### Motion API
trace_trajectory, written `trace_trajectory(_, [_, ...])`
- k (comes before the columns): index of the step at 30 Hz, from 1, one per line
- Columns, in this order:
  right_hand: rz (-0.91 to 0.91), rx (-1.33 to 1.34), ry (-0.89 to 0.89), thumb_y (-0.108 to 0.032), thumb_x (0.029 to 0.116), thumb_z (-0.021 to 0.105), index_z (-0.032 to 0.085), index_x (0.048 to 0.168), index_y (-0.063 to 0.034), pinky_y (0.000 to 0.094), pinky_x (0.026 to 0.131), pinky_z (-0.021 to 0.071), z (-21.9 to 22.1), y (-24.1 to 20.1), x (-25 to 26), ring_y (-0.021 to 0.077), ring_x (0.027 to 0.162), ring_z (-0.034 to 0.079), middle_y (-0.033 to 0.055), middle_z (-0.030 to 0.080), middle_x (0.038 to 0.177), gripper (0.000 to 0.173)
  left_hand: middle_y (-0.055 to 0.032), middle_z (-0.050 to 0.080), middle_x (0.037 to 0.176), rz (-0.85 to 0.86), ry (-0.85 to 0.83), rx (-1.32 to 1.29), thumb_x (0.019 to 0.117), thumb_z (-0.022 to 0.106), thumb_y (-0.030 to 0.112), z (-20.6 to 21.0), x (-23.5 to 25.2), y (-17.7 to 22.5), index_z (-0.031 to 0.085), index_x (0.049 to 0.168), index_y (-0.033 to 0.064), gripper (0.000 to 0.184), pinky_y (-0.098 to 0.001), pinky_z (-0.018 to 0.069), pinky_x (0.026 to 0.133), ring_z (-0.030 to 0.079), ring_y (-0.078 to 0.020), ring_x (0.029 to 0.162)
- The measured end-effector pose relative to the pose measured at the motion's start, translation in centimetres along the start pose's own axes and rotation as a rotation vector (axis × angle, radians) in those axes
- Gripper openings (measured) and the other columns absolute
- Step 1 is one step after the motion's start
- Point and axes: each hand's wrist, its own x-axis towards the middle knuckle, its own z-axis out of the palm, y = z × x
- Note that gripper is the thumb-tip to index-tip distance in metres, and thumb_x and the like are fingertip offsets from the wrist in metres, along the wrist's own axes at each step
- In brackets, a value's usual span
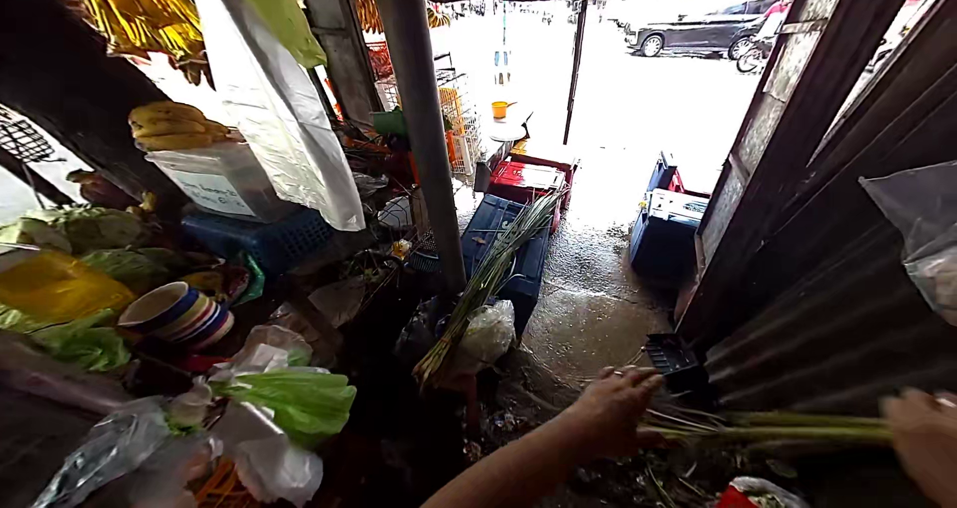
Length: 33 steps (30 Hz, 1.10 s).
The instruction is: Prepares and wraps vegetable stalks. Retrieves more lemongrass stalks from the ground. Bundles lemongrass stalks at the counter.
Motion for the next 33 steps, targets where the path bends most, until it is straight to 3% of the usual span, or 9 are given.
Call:
trace_trajectory(3, [-0.271,-0.003,0.367,0.016,0.0852,0.064,0.069,0.100,0.0140,0.0654,0.094,0.0503,-6.3,-7.3,1.4,0.0530,0.103,0.066,0.0344,0.067,0.102,0.016,-0.0116,0.043,0.160,0.106,0.095,-0.140,0.0985,0.068,0.039,-0.5,1.8,4.5,0.036,0.159,0.0084,0.075,-0.0580,0.0258,0.123,0.040,-0.0266,0.149])
trace_trajectory(5, [-0.342,-0.087,0.537,0.019,0.0796,0.069,0.070,0.098,0.0074,0.0585,0.095,0.0517,-9.1,-10.2,2.2,0.0455,0.097,0.069,0.0260,0.069,0.096,0.022,-0.0204,0.065,0.127,0.115,0.320,-0.274,0.1025,0.062,0.026,-1.8,1.7,6.2,0.055,0.137,-0.0032,0.046,-0.0519,0.0496,0.105,0.064,-0.0309,0.118])
trace_trajectory(7, [-0.379,-0.110,0.605,0.015,0.0776,0.073,0.069,0.097,0.0053,0.0579,0.097,0.0504,-10.9,-11.0,3.4,0.0438,0.095,0.068,0.0236,0.068,0.094,0.022,-0.0193,0.067,0.102,0.081,0.465,-0.269,0.1042,0.058,0.023,-3.8,1.1,6.4,0.061,0.119,-0.0049,0.032,-0.0471,0.0576,0.084,0.069,-0.0303,0.092])
trace_trajectory(9, [-0.383,-0.079,0.467,0.000,0.0790,0.080,0.071,0.097,0.0050,0.0573,0.091,0.0543,-12.8,-10.9,4.5,0.0427,0.091,0.071,0.0228,0.070,0.092,0.020,-0.0169,0.067,0.094,0.063,0.514,-0.128,0.1053,0.056,0.024,-5.6,0.1,6.0,0.063,0.112,-0.0031,0.029,-0.0464,0.0578,0.074,0.069,-0.0295,0.083])
trace_trajectory(13, [-0.372,-0.026,-0.270,-0.035,0.0958,0.070,0.068,0.093,-0.0031,0.0567,0.079,0.0528,-18.8,-10.6,7.6,0.0383,0.093,0.068,0.0177,0.068,0.091,0.032,-0.0136,0.068,0.088,-0.009,0.559,0.164,0.1054,0.054,0.029,-7.2,-1.2,6.4,0.065,0.106,0.0027,0.029,-0.0453,0.0569,0.063,0.070,-0.0297,0.075])
trace_trajectory(20, [-0.537,0.167,-0.074,-0.029,0.0978,0.066,0.068,0.087,-0.0099,0.0496,0.072,0.0488,-18.2,-11.7,10.9,0.0273,0.080,0.064,0.0079,0.064,0.077,0.022,-0.0109,0.064,0.079,-0.171,0.637,0.222,0.1053,0.052,0.032,-10.3,-2.6,5.3,0.064,0.103,0.0042,0.030,-0.0451,0.0543,0.058,0.068,-0.0283,0.070])
trace_trajectory(25, [-0.604,0.116,0.185,-0.022,0.0955,0.065,0.068,0.086,-0.0066,0.0499,0.065,0.0514,-17.1,-13.5,11.4,0.0318,0.077,0.068,0.0111,0.066,0.076,0.018,-0.0176,0.067,0.107,-0.251,0.356,0.072,0.1084,0.049,0.032,-13.5,-2.7,5.4,0.057,0.127,-0.0010,0.039,-0.0481,0.0559,0.082,0.069,-0.0305,0.093])
trace_trajectory(29, [-0.698,0.122,0.466,-0.019,0.0893,0.069,0.066,0.077,-0.0091,0.0423,0.054,0.0483,-16.2,-14.5,12.2,0.0262,0.063,0.065,0.0069,0.061,0.066,0.016,-0.0107,0.062,0.082,-0.193,0.418,0.043,0.1078,0.048,0.031,-14.3,-3.2,4.7,0.059,0.113,0.0011,0.033,-0.0451,0.0529,0.069,0.064,-0.0253,0.075])
trace_trajectory(33, [-0.669,0.327,0.565,-0.021,0.0830,0.074,0.065,0.072,-0.0097,0.0431,0.049,0.0453,-14.8,-15.0,12.9,0.0247,0.058,0.064,0.0054,0.059,0.061,0.019,-0.0088,0.062,0.077,-0.073,0.600,0.085,0.1069,0.050,0.030,-13.8,-3.5,3.6,0.062,0.107,0.0011,0.031,-0.0413,0.0528,0.064,0.063,-0.0216,0.069])
